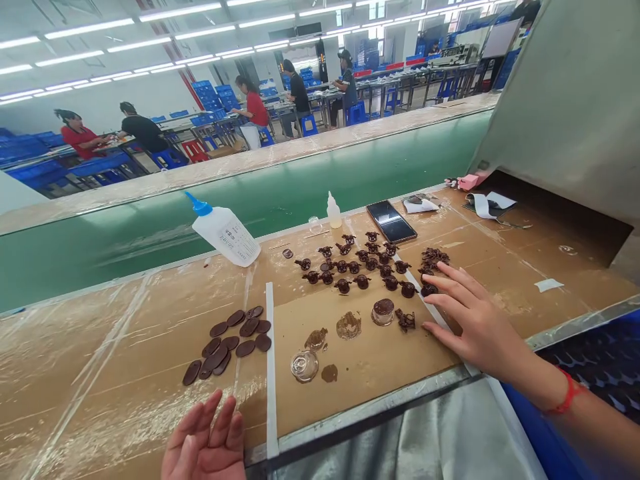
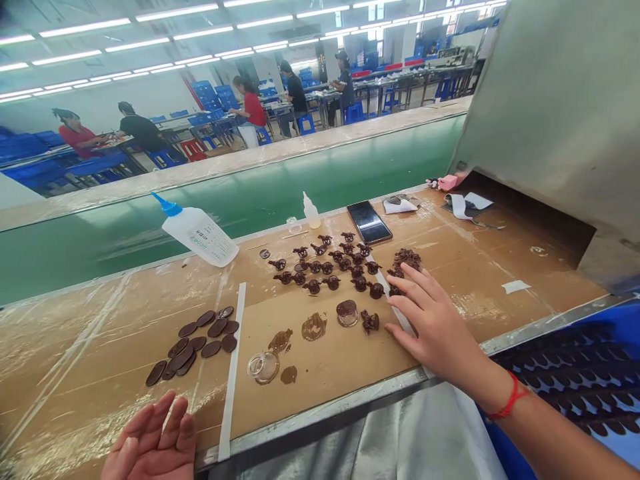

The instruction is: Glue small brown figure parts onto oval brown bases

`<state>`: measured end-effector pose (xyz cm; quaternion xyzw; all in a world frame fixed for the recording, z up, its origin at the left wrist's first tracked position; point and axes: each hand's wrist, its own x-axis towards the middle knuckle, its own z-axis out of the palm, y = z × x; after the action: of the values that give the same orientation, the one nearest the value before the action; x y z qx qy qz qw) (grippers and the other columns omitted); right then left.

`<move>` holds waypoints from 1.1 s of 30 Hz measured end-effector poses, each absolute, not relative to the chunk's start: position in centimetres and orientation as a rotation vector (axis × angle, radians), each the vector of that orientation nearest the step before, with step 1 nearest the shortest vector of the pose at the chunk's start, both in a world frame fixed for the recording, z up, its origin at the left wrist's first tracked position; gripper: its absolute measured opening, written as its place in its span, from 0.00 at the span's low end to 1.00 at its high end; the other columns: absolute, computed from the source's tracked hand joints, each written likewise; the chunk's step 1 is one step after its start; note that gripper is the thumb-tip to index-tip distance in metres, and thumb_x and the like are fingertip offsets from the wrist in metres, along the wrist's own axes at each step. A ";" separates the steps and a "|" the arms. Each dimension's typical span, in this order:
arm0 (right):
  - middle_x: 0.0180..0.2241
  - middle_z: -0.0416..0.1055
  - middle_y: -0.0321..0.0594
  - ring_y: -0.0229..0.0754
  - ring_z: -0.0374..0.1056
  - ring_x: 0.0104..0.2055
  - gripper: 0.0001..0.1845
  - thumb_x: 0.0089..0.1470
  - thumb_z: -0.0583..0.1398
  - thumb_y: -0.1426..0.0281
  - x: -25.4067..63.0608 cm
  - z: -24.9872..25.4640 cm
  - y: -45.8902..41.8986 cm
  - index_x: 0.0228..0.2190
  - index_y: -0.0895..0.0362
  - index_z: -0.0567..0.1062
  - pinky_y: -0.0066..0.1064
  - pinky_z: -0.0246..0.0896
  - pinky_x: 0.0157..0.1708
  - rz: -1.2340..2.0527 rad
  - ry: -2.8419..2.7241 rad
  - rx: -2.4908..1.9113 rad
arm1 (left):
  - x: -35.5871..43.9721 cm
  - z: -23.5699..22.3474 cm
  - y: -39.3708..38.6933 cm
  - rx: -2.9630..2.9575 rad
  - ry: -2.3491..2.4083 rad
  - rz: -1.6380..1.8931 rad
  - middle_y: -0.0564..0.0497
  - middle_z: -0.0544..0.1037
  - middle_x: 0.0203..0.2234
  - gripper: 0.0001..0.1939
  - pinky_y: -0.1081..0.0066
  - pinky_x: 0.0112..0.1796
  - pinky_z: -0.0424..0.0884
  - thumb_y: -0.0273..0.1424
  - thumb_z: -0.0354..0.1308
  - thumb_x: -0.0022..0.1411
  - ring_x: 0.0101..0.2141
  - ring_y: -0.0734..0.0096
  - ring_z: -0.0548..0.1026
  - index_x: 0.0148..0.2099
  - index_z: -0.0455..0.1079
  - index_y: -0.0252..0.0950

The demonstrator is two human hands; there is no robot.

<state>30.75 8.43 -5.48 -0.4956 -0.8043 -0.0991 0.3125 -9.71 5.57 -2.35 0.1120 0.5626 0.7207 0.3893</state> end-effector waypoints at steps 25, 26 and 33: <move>0.39 0.77 0.42 0.46 0.75 0.39 0.12 0.67 0.55 0.71 29.6 -6.4 7.2 0.48 0.53 0.76 0.37 0.71 0.37 0.160 -1.875 -1.555 | -9.3 -2.7 5.0 0.342 1.387 1.876 0.53 0.84 0.31 0.08 0.78 0.32 0.82 0.32 0.69 0.52 0.32 0.71 0.82 0.35 0.78 0.37; 0.38 0.77 0.42 0.46 0.75 0.38 0.13 0.66 0.55 0.71 29.4 -6.5 7.2 0.49 0.54 0.75 0.36 0.71 0.35 0.158 -1.840 -1.576 | -9.3 -2.7 4.9 0.345 1.384 1.878 0.53 0.84 0.31 0.08 0.78 0.32 0.82 0.32 0.69 0.52 0.32 0.72 0.82 0.35 0.78 0.36; 0.39 0.78 0.40 0.44 0.76 0.37 0.10 0.64 0.56 0.72 30.2 -6.7 6.8 0.47 0.52 0.72 0.34 0.72 0.36 0.081 -1.656 -1.605 | -9.4 -2.7 5.3 0.286 1.420 1.858 0.55 0.84 0.29 0.12 0.78 0.31 0.82 0.33 0.73 0.44 0.30 0.71 0.82 0.32 0.78 0.38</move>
<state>30.22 6.82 -6.68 -0.6358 -0.6562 0.0320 0.4052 -9.42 5.32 -2.72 0.1122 0.5567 0.7287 0.3827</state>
